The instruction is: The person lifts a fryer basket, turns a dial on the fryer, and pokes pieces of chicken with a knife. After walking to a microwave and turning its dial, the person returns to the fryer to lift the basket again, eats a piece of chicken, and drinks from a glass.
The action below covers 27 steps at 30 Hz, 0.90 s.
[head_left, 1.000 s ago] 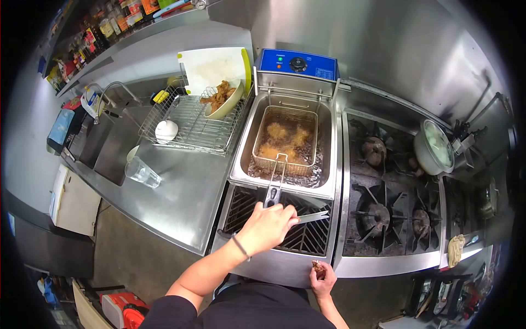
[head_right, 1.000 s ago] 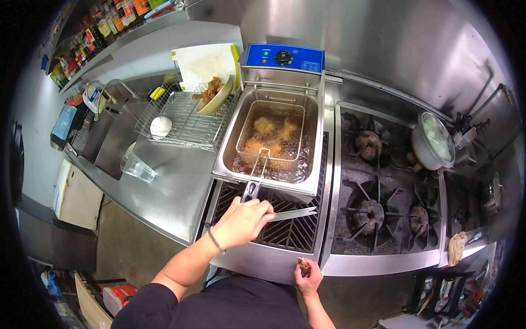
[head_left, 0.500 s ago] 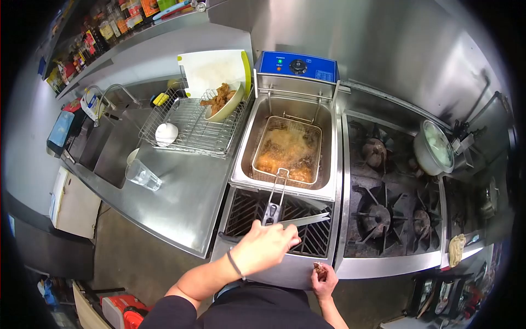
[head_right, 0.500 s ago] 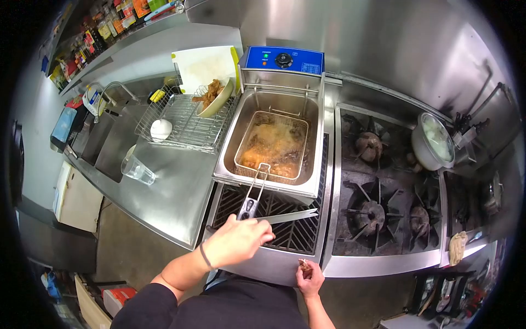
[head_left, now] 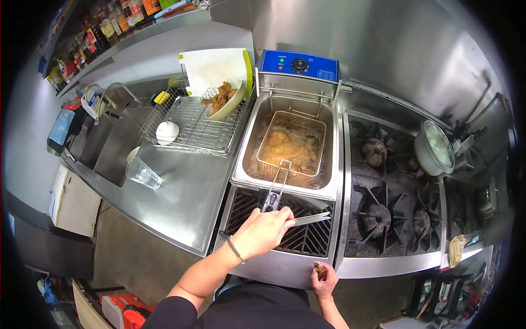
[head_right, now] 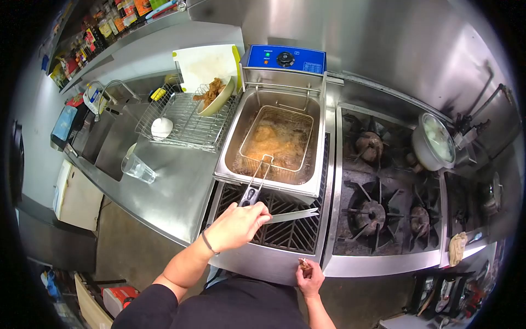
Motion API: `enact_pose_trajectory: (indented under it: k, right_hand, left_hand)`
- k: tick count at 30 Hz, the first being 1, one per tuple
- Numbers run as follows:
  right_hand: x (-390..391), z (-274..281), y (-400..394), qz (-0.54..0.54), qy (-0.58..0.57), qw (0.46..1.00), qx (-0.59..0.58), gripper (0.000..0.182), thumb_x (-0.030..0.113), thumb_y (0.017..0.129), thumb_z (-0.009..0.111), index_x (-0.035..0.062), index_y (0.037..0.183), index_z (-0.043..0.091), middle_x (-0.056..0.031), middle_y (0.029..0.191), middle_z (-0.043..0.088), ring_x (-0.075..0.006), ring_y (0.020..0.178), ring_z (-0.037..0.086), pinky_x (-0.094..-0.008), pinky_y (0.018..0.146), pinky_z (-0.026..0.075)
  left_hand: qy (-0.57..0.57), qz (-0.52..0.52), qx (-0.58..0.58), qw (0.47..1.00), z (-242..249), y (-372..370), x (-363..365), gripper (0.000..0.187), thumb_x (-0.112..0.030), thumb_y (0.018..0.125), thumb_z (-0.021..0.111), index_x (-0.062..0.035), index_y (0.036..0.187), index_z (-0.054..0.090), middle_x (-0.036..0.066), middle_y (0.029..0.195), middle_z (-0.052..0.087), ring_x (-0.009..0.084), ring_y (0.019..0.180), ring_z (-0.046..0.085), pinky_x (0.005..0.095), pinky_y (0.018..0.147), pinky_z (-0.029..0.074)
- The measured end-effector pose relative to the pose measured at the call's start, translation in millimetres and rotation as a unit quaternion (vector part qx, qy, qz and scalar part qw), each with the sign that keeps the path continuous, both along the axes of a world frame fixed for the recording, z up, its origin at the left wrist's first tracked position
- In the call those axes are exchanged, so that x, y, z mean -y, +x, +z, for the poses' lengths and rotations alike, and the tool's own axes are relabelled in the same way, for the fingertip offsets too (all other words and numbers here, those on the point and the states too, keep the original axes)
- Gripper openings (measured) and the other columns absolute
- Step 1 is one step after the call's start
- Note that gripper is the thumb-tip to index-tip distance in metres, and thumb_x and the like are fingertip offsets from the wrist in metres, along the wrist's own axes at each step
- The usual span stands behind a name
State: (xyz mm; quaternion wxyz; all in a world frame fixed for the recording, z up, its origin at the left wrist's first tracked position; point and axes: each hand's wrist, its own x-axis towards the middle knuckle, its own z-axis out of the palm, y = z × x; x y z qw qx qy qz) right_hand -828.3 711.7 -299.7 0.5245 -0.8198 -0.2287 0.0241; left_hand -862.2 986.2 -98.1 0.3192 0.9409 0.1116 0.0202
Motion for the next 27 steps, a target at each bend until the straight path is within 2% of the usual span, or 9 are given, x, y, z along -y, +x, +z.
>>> enact_pose_trajectory:
  k: [5,9,11,15,16,17,20,23,27]
  right_hand:
    - [1,-5,3,-0.001,0.019,1.0,0.002,0.027,0.003,0.069,0.07,0.004,0.093,0.06,-0.0032,0.073,0.06,-0.0067,0.045,0.047,-0.0218,0.043,0.038]
    - [1,-1,2,0.005,-0.003,1.0,-0.011,0.027,0.003,0.069,0.07,0.0036,0.094,0.06,-0.0032,0.073,0.06,-0.0066,0.046,0.048,-0.0212,0.043,0.039]
    - [1,-7,5,0.009,0.021,1.0,0.021,0.027,0.003,0.069,0.07,0.0035,0.094,0.06,-0.0034,0.074,0.06,-0.0064,0.047,0.048,-0.0204,0.043,0.039]
    - [1,-3,2,-0.001,0.021,1.0,-0.002,0.027,0.002,0.069,0.07,0.0034,0.094,0.06,-0.0037,0.075,0.06,-0.0063,0.047,0.048,-0.0202,0.043,0.038]
    - [2,-3,2,0.0,0.017,1.0,-0.014,0.027,0.002,0.069,0.07,0.0035,0.094,0.06,-0.0037,0.075,0.06,-0.0064,0.046,0.048,-0.0203,0.043,0.039]
    - [2,-2,2,0.001,0.014,1.0,-0.024,0.027,0.003,0.069,0.07,0.0035,0.094,0.06,-0.0037,0.076,0.061,-0.0064,0.046,0.048,-0.0204,0.043,0.039]
    - [-1,-1,4,0.004,0.025,1.0,0.016,0.023,0.001,0.071,0.068,0.0024,0.093,0.059,-0.0004,0.07,0.06,-0.0021,0.047,0.043,-0.0175,0.042,0.032]
    - [0,-5,4,0.003,0.028,0.999,0.024,0.027,0.003,0.069,0.07,0.0041,0.094,0.06,-0.003,0.075,0.061,-0.0069,0.045,0.047,-0.0209,0.042,0.038]
    - [0,2,3,0.009,0.003,1.0,0.006,0.027,0.003,0.069,0.07,0.0044,0.094,0.06,-0.0031,0.075,0.06,-0.007,0.045,0.048,-0.0214,0.042,0.038]
  left_hand:
    - [0.021,-0.064,0.037,0.997,14,-11,18,0.018,-0.025,0.094,0.047,-0.0078,0.094,0.05,0.011,0.079,0.064,0.0301,0.076,0.063,0.044,0.062,0.042]
    - [-0.035,0.003,0.007,0.999,3,2,7,0.016,-0.026,0.093,0.049,-0.0101,0.093,0.055,0.006,0.082,0.063,0.0231,0.079,0.062,0.0381,0.066,0.041]
    - [0.057,-0.043,-0.005,0.997,7,-4,15,0.016,-0.025,0.092,0.051,-0.0098,0.092,0.055,0.006,0.082,0.062,0.0249,0.079,0.061,0.0394,0.065,0.041]
    - [-0.061,-0.009,0.057,0.996,8,-4,10,0.015,-0.022,0.091,0.052,-0.0069,0.092,0.055,0.011,0.075,0.062,0.032,0.069,0.061,0.0419,0.062,0.047]
    - [-0.036,-0.002,0.083,0.996,1,3,2,0.017,-0.022,0.091,0.052,-0.0051,0.092,0.054,0.014,0.071,0.061,0.0347,0.064,0.06,0.043,0.059,0.048]
    - [-0.065,0.014,0.064,0.996,-5,9,-3,0.016,-0.021,0.092,0.051,-0.0055,0.091,0.054,0.013,0.075,0.062,0.0333,0.069,0.061,0.0417,0.061,0.047]
    - [0.008,-0.032,0.053,0.998,-3,6,10,0.016,-0.022,0.092,0.051,-0.0066,0.091,0.054,0.01,0.078,0.063,0.03,0.074,0.061,0.04,0.063,0.046]
    - [0.001,-0.038,0.047,0.998,5,-4,21,0.015,-0.022,0.091,0.052,-0.0071,0.091,0.055,0.008,0.078,0.062,0.0276,0.072,0.061,0.0396,0.062,0.045]
    - [-0.034,-0.001,0.076,0.997,-12,-2,15,0.013,-0.021,0.09,0.053,-0.0083,0.088,0.056,0.007,0.079,0.063,0.0255,0.072,0.061,0.037,0.061,0.042]
